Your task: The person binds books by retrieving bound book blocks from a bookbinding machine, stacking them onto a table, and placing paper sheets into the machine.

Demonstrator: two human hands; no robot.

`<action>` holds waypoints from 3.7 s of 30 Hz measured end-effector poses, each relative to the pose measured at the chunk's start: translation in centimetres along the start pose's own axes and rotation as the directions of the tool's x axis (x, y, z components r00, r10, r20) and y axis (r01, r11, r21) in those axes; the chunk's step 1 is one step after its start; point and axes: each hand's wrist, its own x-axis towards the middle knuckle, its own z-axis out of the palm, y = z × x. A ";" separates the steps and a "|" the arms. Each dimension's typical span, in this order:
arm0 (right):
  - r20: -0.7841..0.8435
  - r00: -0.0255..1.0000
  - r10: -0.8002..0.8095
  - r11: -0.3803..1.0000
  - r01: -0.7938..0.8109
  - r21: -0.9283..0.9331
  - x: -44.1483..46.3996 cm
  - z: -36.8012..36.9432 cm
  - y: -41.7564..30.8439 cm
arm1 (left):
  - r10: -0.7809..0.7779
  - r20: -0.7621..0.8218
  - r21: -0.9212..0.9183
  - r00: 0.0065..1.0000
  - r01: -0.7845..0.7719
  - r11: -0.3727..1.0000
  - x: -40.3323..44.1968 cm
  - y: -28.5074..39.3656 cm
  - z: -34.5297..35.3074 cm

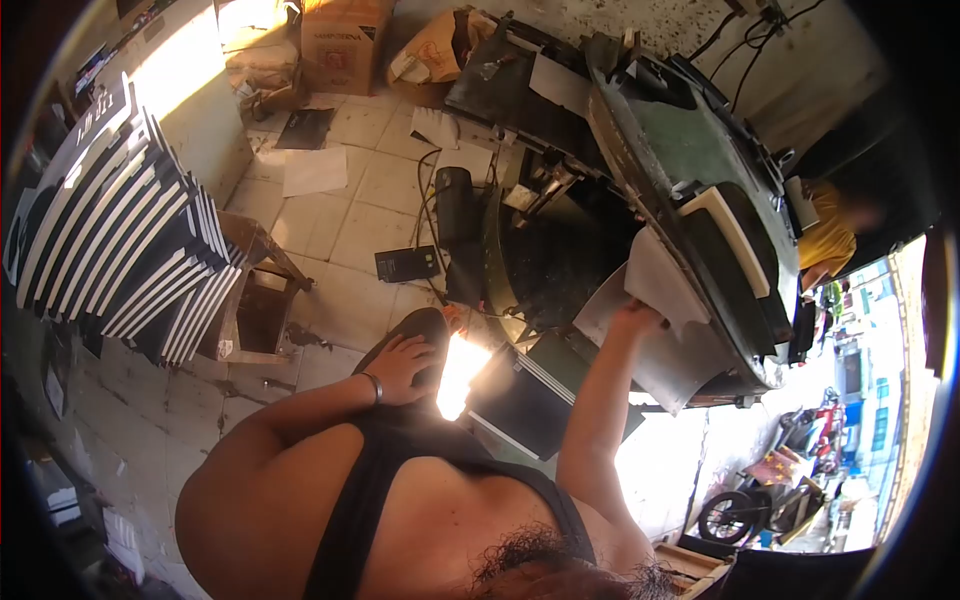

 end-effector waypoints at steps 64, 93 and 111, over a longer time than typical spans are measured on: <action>0.497 0.848 0.182 -0.551 0.507 -0.663 -18.3 -23.3 -9.4 | -0.034 -0.147 -0.038 0.989 0.028 0.999 0.0 -1.3 0.4; -0.183 0.978 -0.105 0.263 -0.150 -0.953 -17.4 -27.4 -12.1 | -0.065 -0.157 -0.031 0.985 0.060 0.998 0.1 -1.4 0.5; 0.105 0.990 0.090 -0.512 0.137 -0.848 -19.0 -24.6 -10.3 | -0.015 -0.119 -0.115 0.993 0.001 0.993 0.6 -0.4 0.2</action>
